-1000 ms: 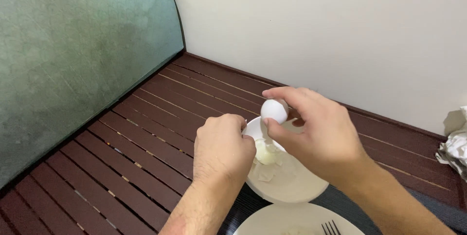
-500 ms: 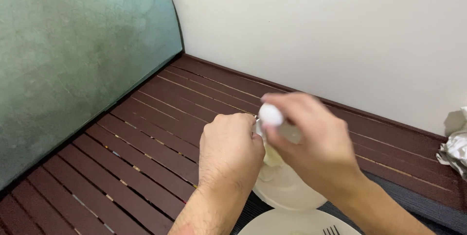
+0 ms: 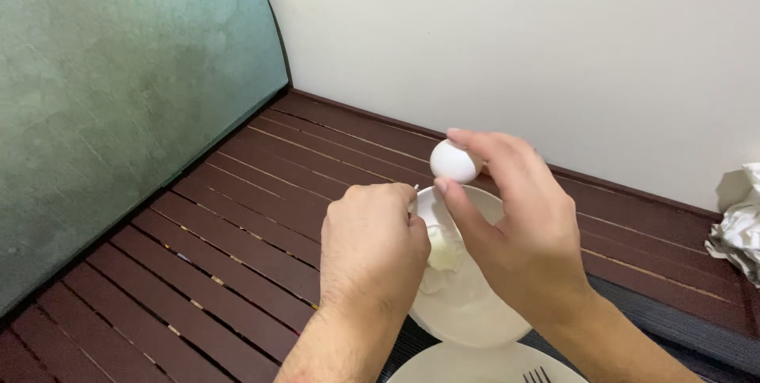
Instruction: The recorder is peeling hard-boiled eggs and placing them on top of a plate of rice.
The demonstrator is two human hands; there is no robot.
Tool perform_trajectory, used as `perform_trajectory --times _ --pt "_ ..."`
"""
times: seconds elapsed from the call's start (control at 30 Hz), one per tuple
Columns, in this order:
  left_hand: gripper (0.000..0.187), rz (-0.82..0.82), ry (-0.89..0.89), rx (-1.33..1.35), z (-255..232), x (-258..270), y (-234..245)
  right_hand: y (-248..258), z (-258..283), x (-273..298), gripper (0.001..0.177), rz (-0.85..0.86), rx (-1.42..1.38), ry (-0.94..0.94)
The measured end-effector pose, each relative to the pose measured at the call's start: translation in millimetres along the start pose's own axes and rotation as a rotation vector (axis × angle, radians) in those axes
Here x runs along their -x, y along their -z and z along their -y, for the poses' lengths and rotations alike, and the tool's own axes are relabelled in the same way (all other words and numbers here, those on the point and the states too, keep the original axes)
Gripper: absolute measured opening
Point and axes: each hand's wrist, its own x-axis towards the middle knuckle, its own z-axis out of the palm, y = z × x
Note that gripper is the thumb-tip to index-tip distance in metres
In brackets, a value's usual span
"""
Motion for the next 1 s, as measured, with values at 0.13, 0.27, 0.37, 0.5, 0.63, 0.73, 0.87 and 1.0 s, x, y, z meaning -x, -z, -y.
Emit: perform_trajectory --times 0.13,0.27,0.37,0.5,0.63,0.73,0.87,1.0 --pt "0.012 0.015 0.013 -0.003 -1 2 1 0 -2 -4 0.041 0.194 0.062 -0.114" --pt "0.017 -0.001 0.021 0.021 0 1 3 -1 -1 -4 0.04 0.076 0.03 -0.084" --pt "0.018 -0.004 0.027 0.016 1 2 2 -1 -4 -5 0.041 0.14 0.027 -0.149" --pt "0.02 -0.023 0.041 0.04 5 4 0 -1 -6 -5 0.041 0.114 0.018 -0.182" --pt "0.024 -0.035 0.063 0.054 10 2 -1 4 -19 -6 0.043 0.097 -0.13 -0.389" --pt "0.024 -0.008 0.101 0.048 19 2 -2 8 -43 -1 0.05 0.145 -0.409 -0.674" --pt "0.028 0.023 0.124 0.054 23 2 -1 17 -47 0 0.055 0.234 -0.668 -0.696" --pt "0.022 -0.143 0.02 0.028 31 1 -18 18 -47 3 0.055 0.276 -0.738 -0.729"
